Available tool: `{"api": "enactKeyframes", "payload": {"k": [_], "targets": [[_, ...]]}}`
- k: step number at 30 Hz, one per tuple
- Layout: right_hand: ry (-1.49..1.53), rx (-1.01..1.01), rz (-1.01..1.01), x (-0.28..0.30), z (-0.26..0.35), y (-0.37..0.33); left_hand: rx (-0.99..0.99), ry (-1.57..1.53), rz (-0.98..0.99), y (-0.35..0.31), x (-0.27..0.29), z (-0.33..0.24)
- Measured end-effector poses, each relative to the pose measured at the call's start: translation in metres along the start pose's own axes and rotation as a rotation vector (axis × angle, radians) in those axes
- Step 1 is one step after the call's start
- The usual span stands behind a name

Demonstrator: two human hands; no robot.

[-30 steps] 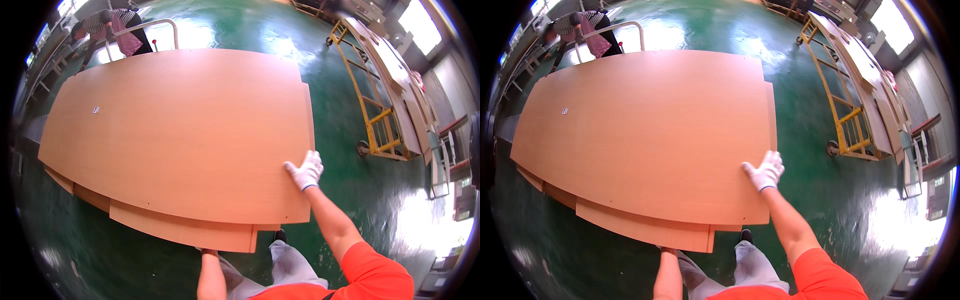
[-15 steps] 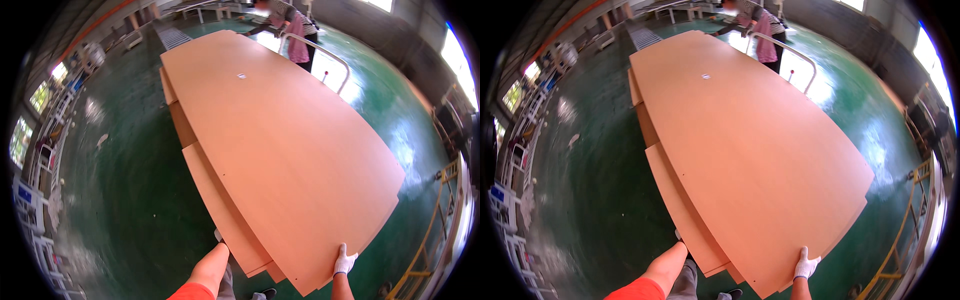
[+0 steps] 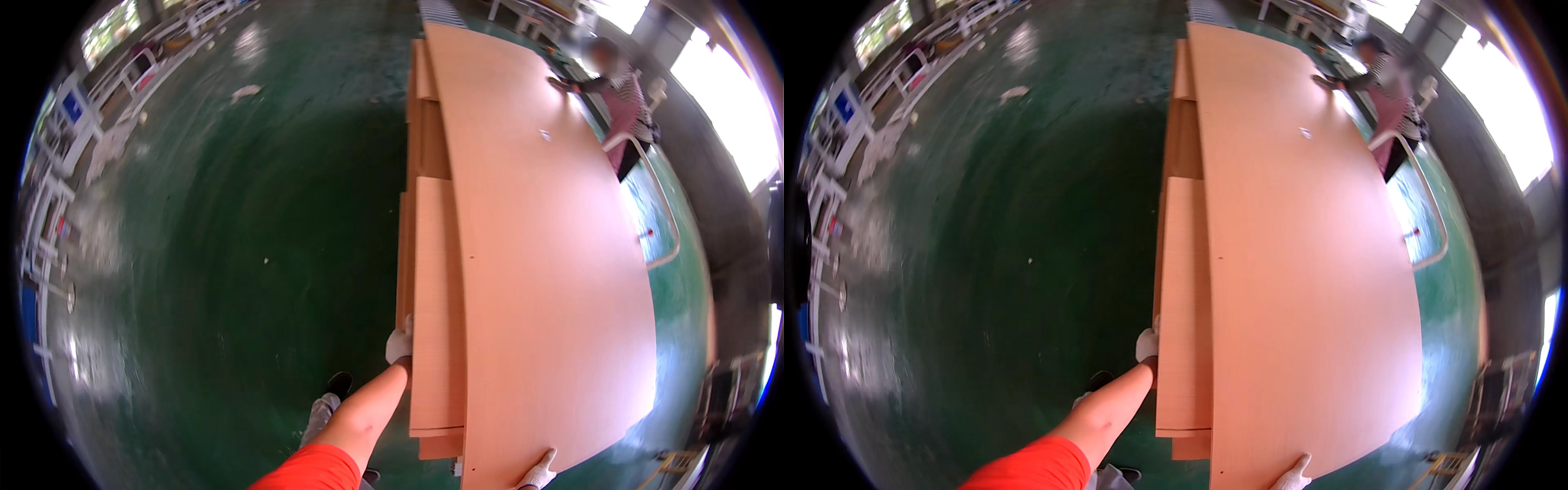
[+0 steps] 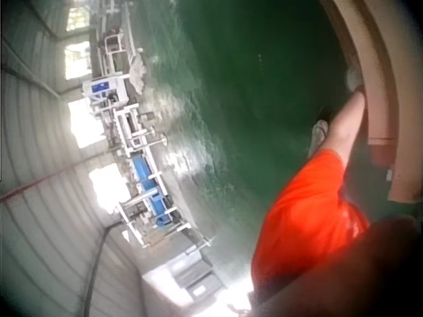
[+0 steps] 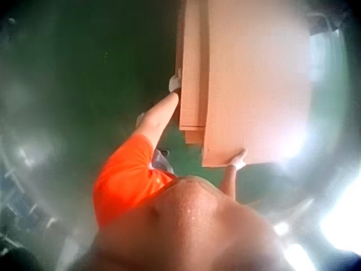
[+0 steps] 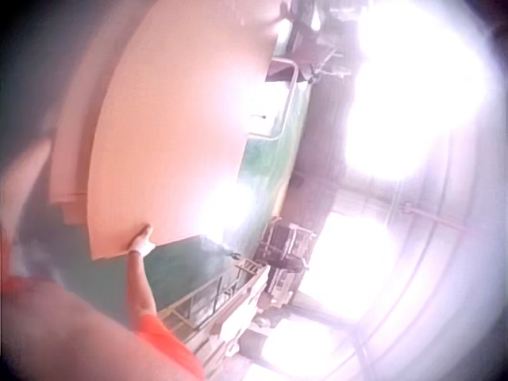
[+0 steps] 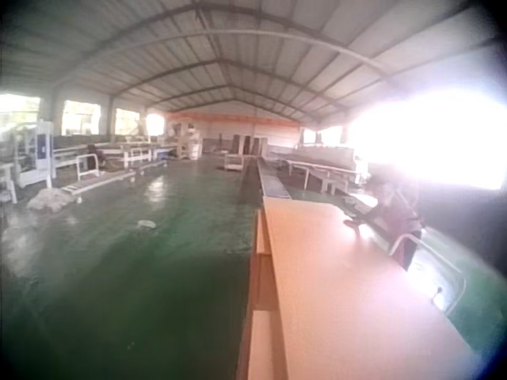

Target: The person picks up and moves several wood panels and boards between tables and a stack in a workshop, working with a second person to move one large panel onto a rollers track.

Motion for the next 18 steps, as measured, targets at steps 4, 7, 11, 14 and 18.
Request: {"api": "enactKeyframes", "payload": {"k": [4, 7, 11, 14, 18], "targets": [[0.091, 0.134, -0.001, -0.043, 0.007, 0.023, -0.011, -0.055, 0.027, 0.024, -0.006, -0.012], [0.176, -0.066, 0.226, -0.073, 0.030, 0.022, -0.167, -0.258, 0.145, 0.034, -0.013, -0.010], [0.266, -0.088, 0.271, -0.094, 0.053, 0.024, -0.166, -0.175, 0.120, 0.029, -0.032, 0.001], [0.263, 0.032, 0.275, -0.111, 0.092, 0.004, -0.164, -0.157, 0.083, 0.055, -0.036, -0.010], [0.347, -0.027, 0.401, -0.139, 0.103, 0.010, -0.155, -0.165, 0.092, 0.076, -0.032, -0.033]]}}
Point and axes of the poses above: each hand's wrist, its own y-axis towards the middle knuckle, its own x-axis out of the back of the hand, z = x × y, the point moved 4 cm from there along y, towards the middle knuckle
